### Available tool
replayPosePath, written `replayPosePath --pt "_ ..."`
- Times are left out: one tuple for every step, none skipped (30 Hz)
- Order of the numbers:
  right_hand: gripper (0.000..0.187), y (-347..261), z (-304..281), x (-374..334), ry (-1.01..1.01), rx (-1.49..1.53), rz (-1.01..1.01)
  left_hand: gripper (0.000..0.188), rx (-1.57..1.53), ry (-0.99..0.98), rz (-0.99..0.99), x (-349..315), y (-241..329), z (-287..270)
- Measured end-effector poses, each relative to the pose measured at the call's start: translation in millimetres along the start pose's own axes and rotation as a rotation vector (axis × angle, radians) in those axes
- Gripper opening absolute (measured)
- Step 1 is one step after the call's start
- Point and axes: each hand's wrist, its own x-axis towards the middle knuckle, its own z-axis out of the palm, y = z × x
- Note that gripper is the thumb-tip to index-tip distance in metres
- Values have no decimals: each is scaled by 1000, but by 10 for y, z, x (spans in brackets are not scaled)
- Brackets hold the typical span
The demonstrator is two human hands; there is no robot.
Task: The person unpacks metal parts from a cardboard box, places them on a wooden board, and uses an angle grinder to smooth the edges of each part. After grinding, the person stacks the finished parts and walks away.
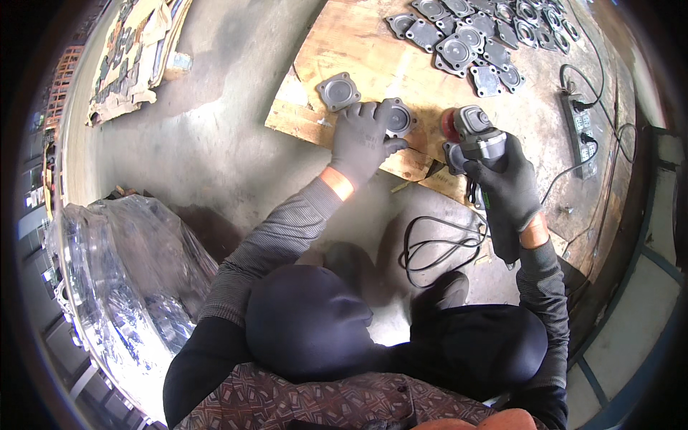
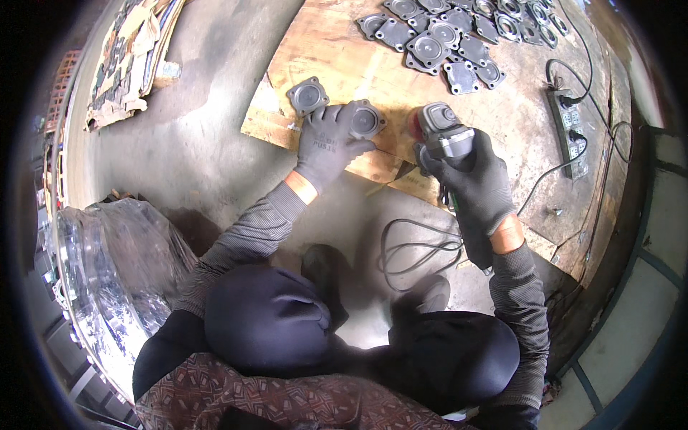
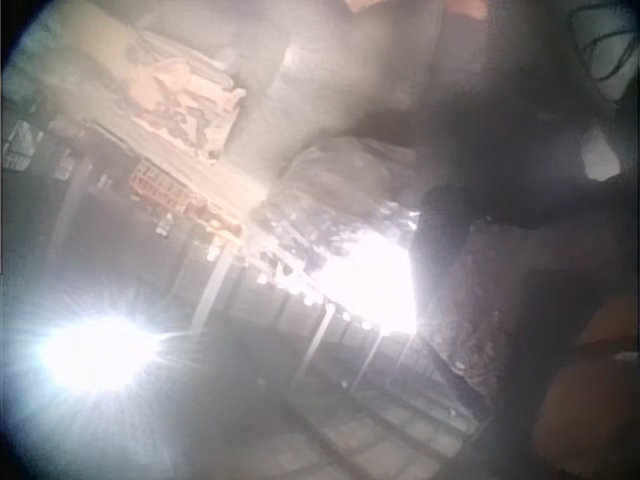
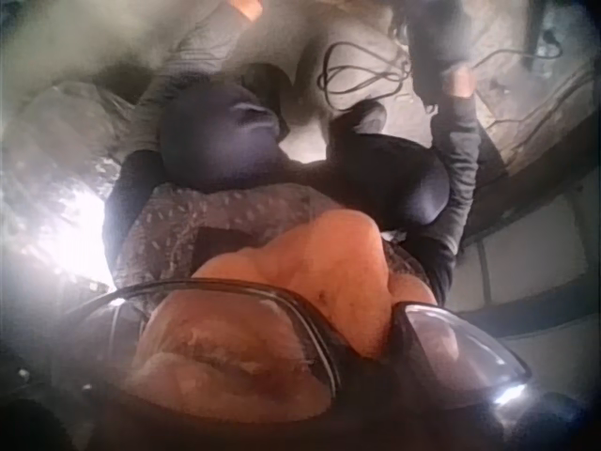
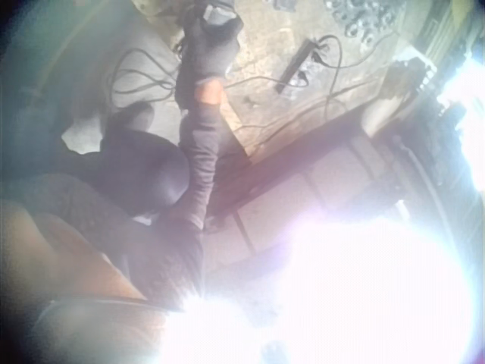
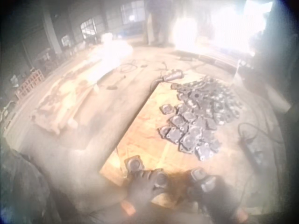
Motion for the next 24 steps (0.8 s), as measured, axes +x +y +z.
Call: replayPosePath --pt "68 -11 43 17 -32 -10 -1 92 19 69 -7 -62 37 19" --pt "69 -24 82 33 -58 -21 -3 90 17 70 -30 -116 44 23" --pt "69 -36 155 54 -55 -21 17 88 -4 84 -36 -151 37 21" --pt "68 -50 173 58 -76 -23 -32 86 -25 92 -42 -181 22 15" --pt "67 -66 199 66 -89 -43 -34 82 -92 168 -6 -186 -8 7" --pt "67 -86 219 77 -96 -61 -36 78 -159 243 33 -182 -44 0" --pt "66 -108 238 85 -126 -29 -32 73 -226 287 62 -172 -77 -4" --pt "67 -132 257 97 -137 -56 -16 69 -267 284 69 -164 -111 -5" --pt "68 -156 277 115 -145 -73 -19 65 -304 251 67 -156 -144 -3" --pt "69 -181 290 145 -157 -81 -44 62 -338 221 67 -145 -170 4" --pt "64 -204 340 184 -149 -112 -31 60 -343 232 68 -139 -187 18" --pt "64 -223 348 224 -153 -105 -76 58 -350 242 67 -139 -195 36" --pt "64 -239 351 257 -167 -122 -78 56 -363 250 73 -153 -194 57" --pt "64 -250 360 272 -169 -126 -107 57 -357 259 69 -160 -196 76" --pt "63 -263 374 287 -165 -90 -128 58 -354 278 74 -165 -198 94" --pt "62 -274 380 296 -168 -121 -90 60 -350 300 79 -172 -201 110" --pt "62 -284 387 292 -157 -134 -93 61 -356 285 63 -180 -203 122" --pt "61 -297 389 302 -145 -148 -102 62 -359 276 48 -186 -204 133" --pt "60 -310 399 311 -164 -121 -51 64 -363 262 29 -191 -206 141" --pt "63 -324 405 319 -177 -78 -67 64 -369 266 27 -191 -207 145" --pt "67 -343 406 354 -189 -53 -55 64 -372 273 30 -189 -210 149" --pt "70 -357 415 389 -193 -31 -39 64 -383 273 33 -186 -210 151" --pt "69 -367 429 421 -200 -45 -44 64 -379 289 30 -186 -209 154" --pt "68 -373 450 457 -188 -131 -61 64 -381 300 34 -184 -208 154"
